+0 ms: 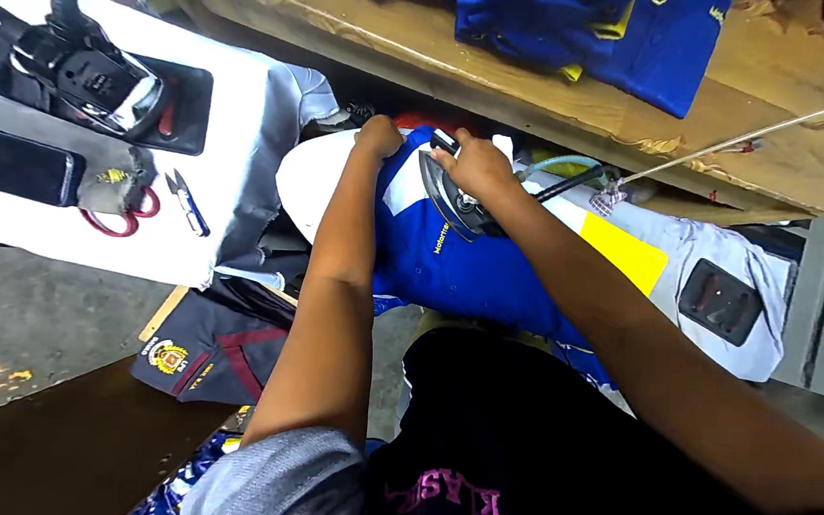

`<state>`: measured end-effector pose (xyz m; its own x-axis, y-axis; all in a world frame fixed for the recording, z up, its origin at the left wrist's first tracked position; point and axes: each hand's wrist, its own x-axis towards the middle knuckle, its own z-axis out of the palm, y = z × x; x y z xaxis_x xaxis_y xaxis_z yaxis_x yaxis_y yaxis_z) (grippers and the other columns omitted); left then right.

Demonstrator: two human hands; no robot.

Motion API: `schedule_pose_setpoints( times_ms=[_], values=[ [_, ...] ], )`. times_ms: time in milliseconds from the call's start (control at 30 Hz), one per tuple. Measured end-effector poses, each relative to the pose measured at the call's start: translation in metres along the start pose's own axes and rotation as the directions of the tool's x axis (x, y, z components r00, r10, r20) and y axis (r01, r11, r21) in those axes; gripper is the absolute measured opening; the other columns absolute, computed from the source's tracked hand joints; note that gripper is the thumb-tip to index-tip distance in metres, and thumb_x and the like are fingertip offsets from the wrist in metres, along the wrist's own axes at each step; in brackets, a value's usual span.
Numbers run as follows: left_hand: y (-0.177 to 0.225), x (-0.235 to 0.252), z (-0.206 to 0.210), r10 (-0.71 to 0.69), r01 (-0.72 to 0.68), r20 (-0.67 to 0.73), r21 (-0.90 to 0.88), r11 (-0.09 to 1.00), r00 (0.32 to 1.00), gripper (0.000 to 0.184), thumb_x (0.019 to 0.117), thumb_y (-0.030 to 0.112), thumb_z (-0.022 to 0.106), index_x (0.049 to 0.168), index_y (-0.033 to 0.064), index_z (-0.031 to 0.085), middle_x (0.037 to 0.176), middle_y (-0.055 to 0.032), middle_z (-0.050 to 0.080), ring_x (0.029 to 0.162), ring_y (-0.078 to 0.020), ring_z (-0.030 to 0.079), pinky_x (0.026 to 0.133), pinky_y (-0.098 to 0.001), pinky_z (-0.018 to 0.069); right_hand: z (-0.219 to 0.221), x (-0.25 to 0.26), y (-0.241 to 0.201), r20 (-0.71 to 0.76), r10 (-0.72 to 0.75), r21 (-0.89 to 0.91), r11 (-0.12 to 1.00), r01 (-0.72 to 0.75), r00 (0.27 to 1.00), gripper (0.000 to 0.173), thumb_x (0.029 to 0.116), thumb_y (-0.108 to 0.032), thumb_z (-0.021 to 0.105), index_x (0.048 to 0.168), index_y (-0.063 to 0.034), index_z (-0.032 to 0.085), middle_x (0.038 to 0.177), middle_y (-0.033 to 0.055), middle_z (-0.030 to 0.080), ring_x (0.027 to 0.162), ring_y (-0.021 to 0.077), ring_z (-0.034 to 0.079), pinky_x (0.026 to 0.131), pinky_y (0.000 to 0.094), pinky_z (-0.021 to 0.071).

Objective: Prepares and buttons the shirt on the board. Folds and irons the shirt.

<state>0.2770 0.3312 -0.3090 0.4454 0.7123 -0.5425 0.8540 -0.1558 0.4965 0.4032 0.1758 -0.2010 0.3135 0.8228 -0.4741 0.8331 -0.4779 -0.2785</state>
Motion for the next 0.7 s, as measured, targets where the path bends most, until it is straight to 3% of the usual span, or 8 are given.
schedule_pose_setpoints(
  times_ms=[200, 400, 500, 600, 700],
  values=[
    [-0.002, 0.002, 0.004, -0.001, 0.001, -0.030, -0.007, 1.000, 1.000, 0.042, 0.1032, 0.029, 0.058, 0.125, -0.0054, 0.066, 0.134, -0.0300, 0.061, 0.132, -0.0473, 0.053, 0.109, -0.0719, 0.0352, 0.009, -0.044, 0.053, 0.054, 0.027, 0.029, 0.999, -0.029, 0.998, 0.062, 0.1062, -0.056, 0.045, 0.138, -0.0040, 0.054, 0.108, 0.0256, 0.069, 0.104, 0.0449, 0.069, 0.085, 0.0632, 0.0532],
    [0.004, -0.012, 0.009, -0.001, 0.001, -0.103, -0.006, 1.000, 0.995, 0.038, 0.1039, 0.025, 0.057, 0.124, -0.0051, 0.066, 0.132, -0.0314, 0.062, 0.131, -0.0491, 0.054, 0.108, -0.0727, 0.0361, 0.004, -0.120, 0.166, 0.155, 0.063, 0.075, 0.994, -0.075, 0.986, 0.056, 0.1062, -0.051, 0.051, 0.132, -0.0019, 0.059, 0.099, 0.0277, 0.069, 0.095, 0.0472, 0.068, 0.083, 0.0667, 0.0518],
    [0.003, -0.038, 0.011, 0.098, -0.123, -0.188, -0.123, 0.985, 0.977, 0.038, 0.1040, 0.020, 0.056, 0.129, -0.0080, 0.060, 0.130, -0.0325, 0.061, 0.126, -0.0473, 0.057, 0.107, -0.0657, 0.0421, -0.012, -0.165, 0.229, 0.156, 0.108, 0.109, 0.986, -0.125, 0.982, 0.051, 0.1053, -0.047, 0.055, 0.134, -0.0044, 0.060, 0.101, 0.0274, 0.070, 0.096, 0.0477, 0.068, 0.085, 0.0683, 0.0510],
    [0.002, -0.092, 0.006, 0.188, -0.273, -0.308, -0.262, 0.926, 0.933, 0.045, 0.1057, 0.022, 0.054, 0.140, -0.0071, 0.050, 0.138, -0.0274, 0.058, 0.123, -0.0326, 0.060, 0.106, -0.0481, 0.0479, -0.029, -0.211, 0.293, 0.105, 0.195, 0.154, 0.965, -0.210, 0.975, 0.053, 0.0988, -0.041, 0.069, 0.137, -0.0058, 0.059, 0.105, 0.0305, 0.069, 0.099, 0.0517, 0.067, 0.086, 0.0725, 0.0487],
    [0.003, -0.175, -0.022, 0.200, -0.402, -0.465, -0.390, 0.828, 0.863, 0.042, 0.1048, 0.024, 0.055, 0.141, 0.0029, 0.050, 0.131, -0.0038, 0.061, 0.109, -0.0063, 0.063, 0.096, -0.0289, 0.0532, -0.036, -0.244, 0.363, 0.029, 0.246, 0.162, 0.955, -0.247, 0.969, 0.059, 0.0904, -0.035, 0.081, 0.137, -0.0045, 0.060, 0.107, 0.0347, 0.068, 0.102, 0.0573, 0.064, 0.087, 0.0769, 0.0455]
  ],
)
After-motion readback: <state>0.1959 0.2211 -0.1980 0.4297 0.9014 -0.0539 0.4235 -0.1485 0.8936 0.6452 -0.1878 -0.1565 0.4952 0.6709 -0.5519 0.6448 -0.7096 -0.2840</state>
